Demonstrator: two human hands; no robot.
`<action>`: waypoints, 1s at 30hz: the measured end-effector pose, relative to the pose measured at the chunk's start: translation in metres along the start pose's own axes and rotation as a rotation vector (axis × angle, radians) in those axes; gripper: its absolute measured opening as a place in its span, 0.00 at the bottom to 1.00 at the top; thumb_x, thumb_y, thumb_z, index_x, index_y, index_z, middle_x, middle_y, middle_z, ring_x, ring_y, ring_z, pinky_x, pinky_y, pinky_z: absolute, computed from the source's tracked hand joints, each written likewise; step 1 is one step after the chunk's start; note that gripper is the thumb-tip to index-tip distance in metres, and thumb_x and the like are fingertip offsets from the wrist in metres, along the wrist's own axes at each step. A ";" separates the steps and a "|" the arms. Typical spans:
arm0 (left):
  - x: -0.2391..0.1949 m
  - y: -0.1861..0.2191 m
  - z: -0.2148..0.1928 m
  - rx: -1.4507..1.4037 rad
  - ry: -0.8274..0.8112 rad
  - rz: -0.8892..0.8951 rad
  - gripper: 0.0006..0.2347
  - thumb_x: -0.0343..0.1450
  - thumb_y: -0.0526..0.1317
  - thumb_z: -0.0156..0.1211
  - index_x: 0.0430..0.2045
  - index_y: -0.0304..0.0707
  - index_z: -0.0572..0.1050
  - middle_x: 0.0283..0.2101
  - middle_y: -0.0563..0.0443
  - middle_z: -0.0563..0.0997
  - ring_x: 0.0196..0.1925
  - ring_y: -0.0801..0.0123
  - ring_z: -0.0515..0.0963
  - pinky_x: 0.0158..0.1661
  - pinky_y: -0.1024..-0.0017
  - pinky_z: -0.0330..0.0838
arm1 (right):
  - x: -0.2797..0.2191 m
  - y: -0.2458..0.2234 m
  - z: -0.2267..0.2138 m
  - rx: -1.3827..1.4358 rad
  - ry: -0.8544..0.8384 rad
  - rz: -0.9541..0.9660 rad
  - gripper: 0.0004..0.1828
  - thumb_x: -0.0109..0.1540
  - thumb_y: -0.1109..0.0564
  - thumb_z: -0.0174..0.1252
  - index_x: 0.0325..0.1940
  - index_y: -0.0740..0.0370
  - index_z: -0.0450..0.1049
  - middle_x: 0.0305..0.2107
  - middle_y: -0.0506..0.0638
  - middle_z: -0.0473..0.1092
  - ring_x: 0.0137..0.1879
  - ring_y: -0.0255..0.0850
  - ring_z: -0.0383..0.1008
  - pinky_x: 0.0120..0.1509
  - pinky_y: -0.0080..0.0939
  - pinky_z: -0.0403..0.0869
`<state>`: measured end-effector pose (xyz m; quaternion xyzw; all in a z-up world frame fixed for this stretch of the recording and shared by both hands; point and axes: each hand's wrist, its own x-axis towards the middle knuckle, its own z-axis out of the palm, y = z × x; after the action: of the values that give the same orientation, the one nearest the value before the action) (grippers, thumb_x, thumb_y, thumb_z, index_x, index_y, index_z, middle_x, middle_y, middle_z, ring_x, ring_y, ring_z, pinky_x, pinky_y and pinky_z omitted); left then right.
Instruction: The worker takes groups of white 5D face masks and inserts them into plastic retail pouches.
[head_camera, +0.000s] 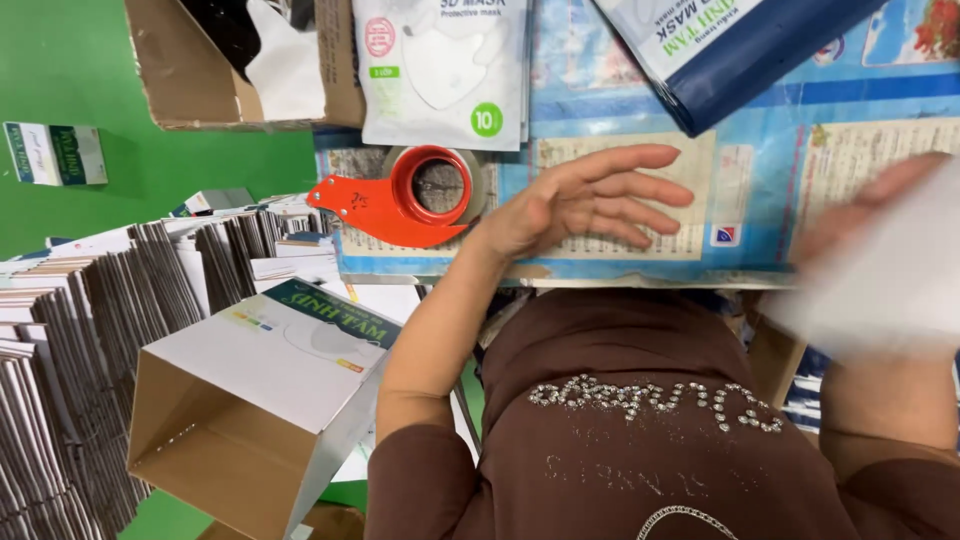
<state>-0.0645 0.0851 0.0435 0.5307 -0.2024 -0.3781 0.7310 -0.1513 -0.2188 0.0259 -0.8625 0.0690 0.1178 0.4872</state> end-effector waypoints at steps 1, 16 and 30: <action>-0.003 0.010 -0.001 0.059 -0.092 0.020 0.47 0.59 0.52 0.81 0.71 0.37 0.57 0.70 0.39 0.68 0.72 0.48 0.69 0.71 0.59 0.65 | -0.004 -0.009 -0.003 -0.033 0.008 -0.137 0.28 0.55 0.53 0.73 0.53 0.75 0.76 0.47 0.64 0.75 0.53 0.56 0.77 0.58 0.53 0.74; 0.013 -0.034 0.051 1.085 0.031 0.484 0.18 0.65 0.36 0.67 0.50 0.36 0.76 0.54 0.46 0.78 0.49 0.55 0.75 0.50 0.59 0.71 | -0.014 -0.026 0.025 -0.055 0.025 -0.229 0.36 0.57 0.58 0.67 0.69 0.62 0.67 0.47 0.54 0.76 0.51 0.47 0.77 0.55 0.43 0.74; 0.183 -0.037 0.019 1.343 0.522 0.591 0.09 0.66 0.34 0.65 0.37 0.34 0.76 0.43 0.47 0.76 0.46 0.56 0.76 0.45 0.60 0.74 | 0.020 0.012 -0.007 1.297 0.333 0.181 0.22 0.70 0.63 0.57 0.66 0.77 0.66 0.49 0.64 0.75 0.55 0.54 0.80 0.64 0.53 0.81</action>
<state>0.0255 -0.0727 -0.0033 0.8556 -0.3423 0.1731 0.3475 -0.1341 -0.2314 0.0141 -0.3931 0.2719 -0.0414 0.8774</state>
